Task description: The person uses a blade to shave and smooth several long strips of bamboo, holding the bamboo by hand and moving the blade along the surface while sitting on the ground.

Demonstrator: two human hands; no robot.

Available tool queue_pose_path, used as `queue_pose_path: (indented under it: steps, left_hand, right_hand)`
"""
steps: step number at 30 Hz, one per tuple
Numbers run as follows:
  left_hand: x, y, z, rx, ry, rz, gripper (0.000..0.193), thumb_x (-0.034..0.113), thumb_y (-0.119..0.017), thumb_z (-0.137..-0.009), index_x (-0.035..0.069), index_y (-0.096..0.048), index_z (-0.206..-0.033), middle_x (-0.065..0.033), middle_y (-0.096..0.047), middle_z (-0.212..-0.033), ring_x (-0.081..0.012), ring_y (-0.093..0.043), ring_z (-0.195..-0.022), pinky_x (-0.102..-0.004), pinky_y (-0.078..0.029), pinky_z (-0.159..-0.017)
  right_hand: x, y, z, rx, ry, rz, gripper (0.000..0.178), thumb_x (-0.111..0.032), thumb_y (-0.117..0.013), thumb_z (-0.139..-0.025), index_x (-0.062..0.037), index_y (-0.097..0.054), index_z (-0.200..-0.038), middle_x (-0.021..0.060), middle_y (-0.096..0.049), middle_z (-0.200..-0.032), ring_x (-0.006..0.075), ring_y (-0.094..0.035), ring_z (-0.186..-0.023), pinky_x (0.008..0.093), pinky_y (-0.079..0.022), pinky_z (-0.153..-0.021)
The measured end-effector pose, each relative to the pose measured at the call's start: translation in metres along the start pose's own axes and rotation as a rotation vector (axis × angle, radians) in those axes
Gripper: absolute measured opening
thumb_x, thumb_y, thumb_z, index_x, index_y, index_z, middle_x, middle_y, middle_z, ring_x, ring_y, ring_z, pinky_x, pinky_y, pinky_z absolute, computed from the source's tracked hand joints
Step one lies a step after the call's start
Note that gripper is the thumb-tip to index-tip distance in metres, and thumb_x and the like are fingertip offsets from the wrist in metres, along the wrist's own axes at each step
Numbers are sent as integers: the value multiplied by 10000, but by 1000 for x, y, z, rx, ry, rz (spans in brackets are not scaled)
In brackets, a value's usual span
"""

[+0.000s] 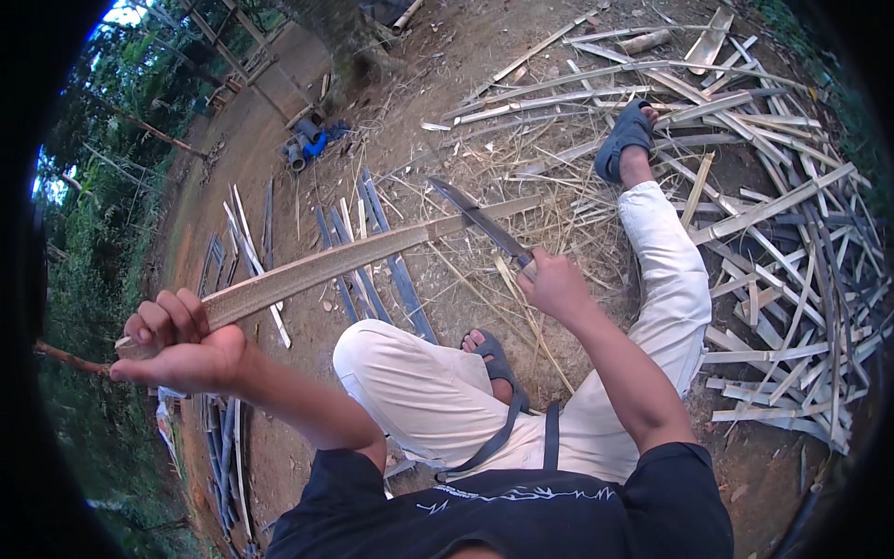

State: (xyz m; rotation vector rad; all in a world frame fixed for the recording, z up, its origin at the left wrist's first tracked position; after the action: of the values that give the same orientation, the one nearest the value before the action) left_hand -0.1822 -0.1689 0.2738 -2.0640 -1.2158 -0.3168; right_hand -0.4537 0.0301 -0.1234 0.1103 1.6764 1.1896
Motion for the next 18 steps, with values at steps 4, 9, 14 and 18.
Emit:
queue_pose_path:
  steps: [4,9,14,18]
  left_hand:
    - [21,21,-7,46,-33,-52,598,719,-366,-943,156,-295,-757,38,-203,-566,-64,-137,-445,-241,-96,-387]
    - [2,7,-12,57,6,-44,614,736,-373,-929,150,-303,-759,34,-201,-567,-73,-132,-458,-249,-85,-420]
    - [-30,2,-43,31,4,-49,629,722,-268,-958,128,-332,-760,26,-215,-574,-88,-148,-476,-261,-99,-425]
    - [-25,39,-58,-3,0,-144,640,691,-198,-980,118,-367,-750,18,-245,-592,-99,-164,-477,-259,-123,-430]
  right_hand:
    - [-103,20,44,-9,264,-222,269,-283,-684,-828,-60,-608,-959,161,-676,-751,369,-687,-678,469,-555,-628]
    - [4,-26,-2,65,164,-223,233,-237,-685,-836,-57,-620,-969,155,-671,-745,370,-677,-658,457,-550,-619]
    - [69,-39,-49,83,-36,3,258,-216,-714,-817,-11,-638,-956,191,-663,-713,363,-682,-670,419,-531,-600]
    - [-54,-31,-16,61,287,-217,226,-188,-689,-810,-33,-627,-962,175,-651,-672,367,-674,-646,434,-544,-620]
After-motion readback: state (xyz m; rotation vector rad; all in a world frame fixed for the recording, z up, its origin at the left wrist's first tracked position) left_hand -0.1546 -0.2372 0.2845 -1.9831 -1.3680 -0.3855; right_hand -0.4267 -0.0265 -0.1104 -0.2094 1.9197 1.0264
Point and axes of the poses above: each hand's wrist, its own z-axis away from the middle knuckle, its own y-axis out of the back of the hand, x = y × z, the point moved 10 cm from there along -z, towards the middle knuckle
